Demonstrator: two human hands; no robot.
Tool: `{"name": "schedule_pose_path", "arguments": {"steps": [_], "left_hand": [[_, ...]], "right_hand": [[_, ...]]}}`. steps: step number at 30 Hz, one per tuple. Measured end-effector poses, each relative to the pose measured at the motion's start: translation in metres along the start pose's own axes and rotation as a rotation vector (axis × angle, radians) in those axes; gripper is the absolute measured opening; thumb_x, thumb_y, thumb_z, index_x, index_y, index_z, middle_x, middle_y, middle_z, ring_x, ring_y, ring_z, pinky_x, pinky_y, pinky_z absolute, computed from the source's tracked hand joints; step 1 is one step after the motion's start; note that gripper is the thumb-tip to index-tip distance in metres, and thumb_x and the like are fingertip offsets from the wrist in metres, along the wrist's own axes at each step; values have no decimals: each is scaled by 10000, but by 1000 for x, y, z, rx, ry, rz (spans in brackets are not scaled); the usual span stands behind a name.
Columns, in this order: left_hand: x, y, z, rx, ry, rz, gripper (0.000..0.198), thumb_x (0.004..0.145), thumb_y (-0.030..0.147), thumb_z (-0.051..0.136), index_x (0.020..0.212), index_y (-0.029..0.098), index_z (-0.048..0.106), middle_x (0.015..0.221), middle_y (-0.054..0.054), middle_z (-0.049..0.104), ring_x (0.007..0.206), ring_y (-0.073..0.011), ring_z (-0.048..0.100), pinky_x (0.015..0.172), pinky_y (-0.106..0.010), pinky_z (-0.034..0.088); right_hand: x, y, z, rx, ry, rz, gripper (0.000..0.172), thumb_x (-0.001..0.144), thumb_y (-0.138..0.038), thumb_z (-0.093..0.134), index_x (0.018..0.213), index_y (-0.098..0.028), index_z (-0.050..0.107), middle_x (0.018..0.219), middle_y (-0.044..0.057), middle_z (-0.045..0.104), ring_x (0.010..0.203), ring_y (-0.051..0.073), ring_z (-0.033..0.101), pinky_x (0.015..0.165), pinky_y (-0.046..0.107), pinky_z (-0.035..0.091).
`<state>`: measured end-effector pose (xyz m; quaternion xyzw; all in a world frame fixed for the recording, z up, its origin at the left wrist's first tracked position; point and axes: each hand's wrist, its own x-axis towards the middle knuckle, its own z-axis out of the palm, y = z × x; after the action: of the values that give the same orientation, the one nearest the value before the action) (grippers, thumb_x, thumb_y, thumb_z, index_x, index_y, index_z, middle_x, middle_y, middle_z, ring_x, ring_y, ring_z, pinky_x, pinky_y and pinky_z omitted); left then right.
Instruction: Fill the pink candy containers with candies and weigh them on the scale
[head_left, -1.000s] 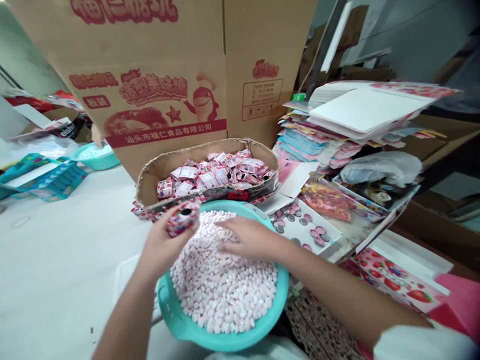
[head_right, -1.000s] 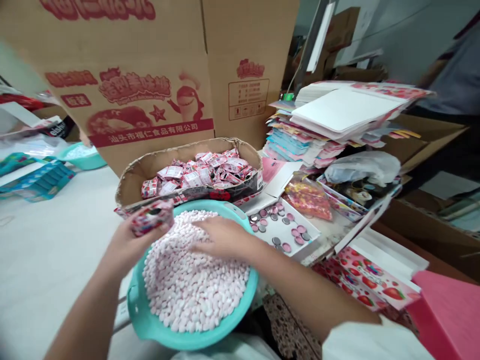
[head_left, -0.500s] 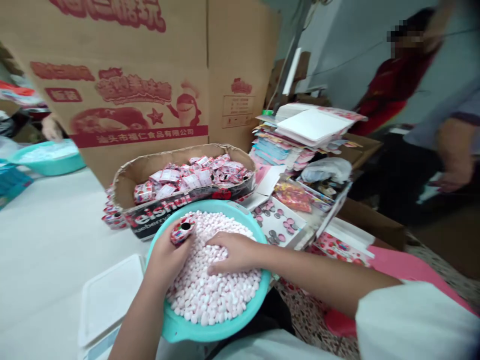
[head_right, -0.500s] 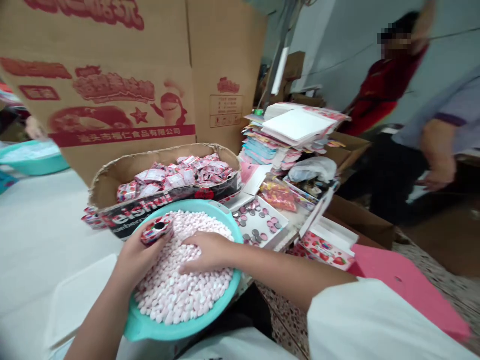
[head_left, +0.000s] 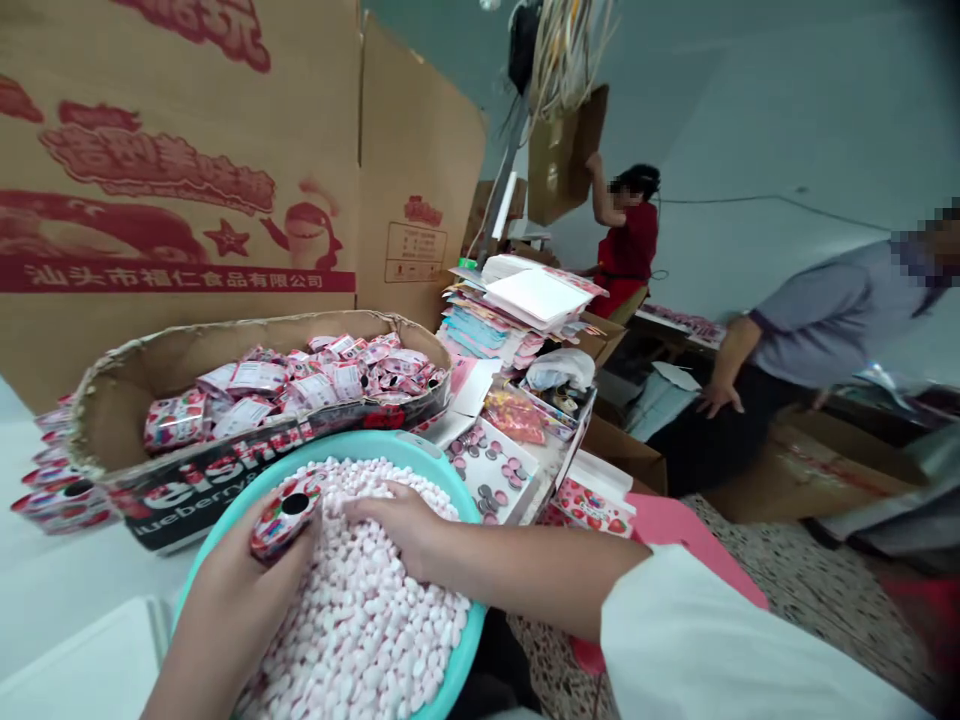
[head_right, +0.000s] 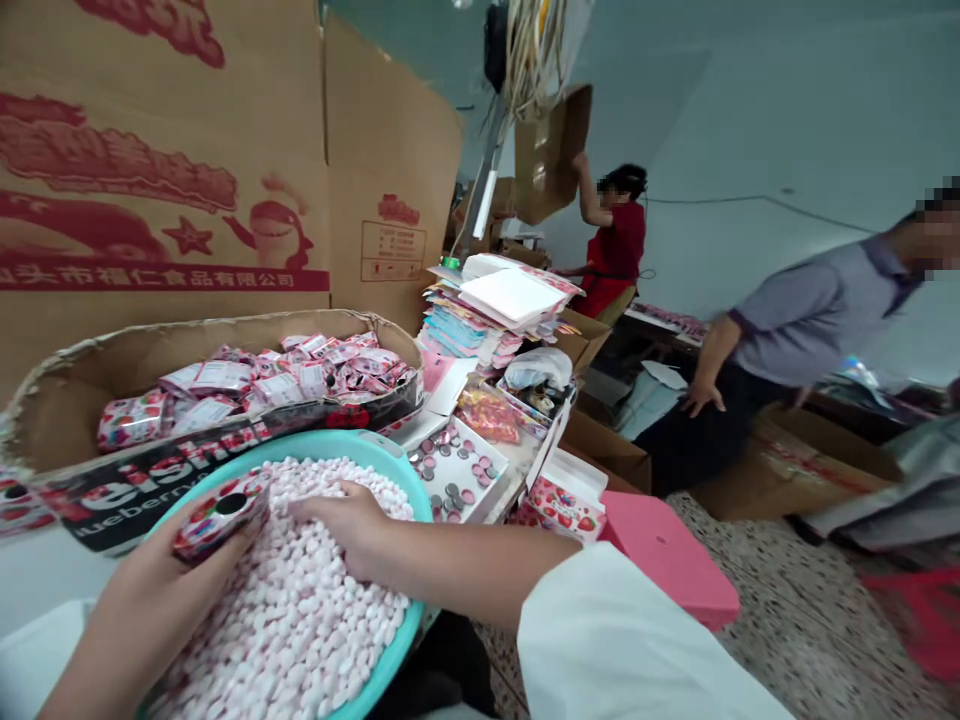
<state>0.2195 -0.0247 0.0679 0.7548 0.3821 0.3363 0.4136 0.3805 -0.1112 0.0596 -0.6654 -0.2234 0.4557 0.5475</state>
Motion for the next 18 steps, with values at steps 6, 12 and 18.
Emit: {"name": "schedule_pose_path", "arguments": {"steps": [6,12,18], "left_hand": [[-4,13,3,27,-8,150,451,737,459,661,1134,251,716,1067,-48,767,952,-302,728,915,-429,590],[-8,18,3,117,-9,271,418,720,283,625,1126,242,714,1084,-53,761,987,-286,716,928,-418,574],[-9,20,4,123,-42,268,341,735,255,621,1061,237,716,1093,-59,753,1003,-288,704,829,-384,565]], "right_hand": [[4,-38,6,395,-38,90,282,780,-419,702,914,-198,591,703,5,662,675,212,684,638,346,569],[2,-76,16,631,54,12,224,774,-222,732,930,-217,571,789,-43,701,629,107,645,543,193,519],[-6,-90,38,732,32,-40,150,780,-175,697,882,-196,590,761,-22,714,637,134,680,531,207,544]]}}
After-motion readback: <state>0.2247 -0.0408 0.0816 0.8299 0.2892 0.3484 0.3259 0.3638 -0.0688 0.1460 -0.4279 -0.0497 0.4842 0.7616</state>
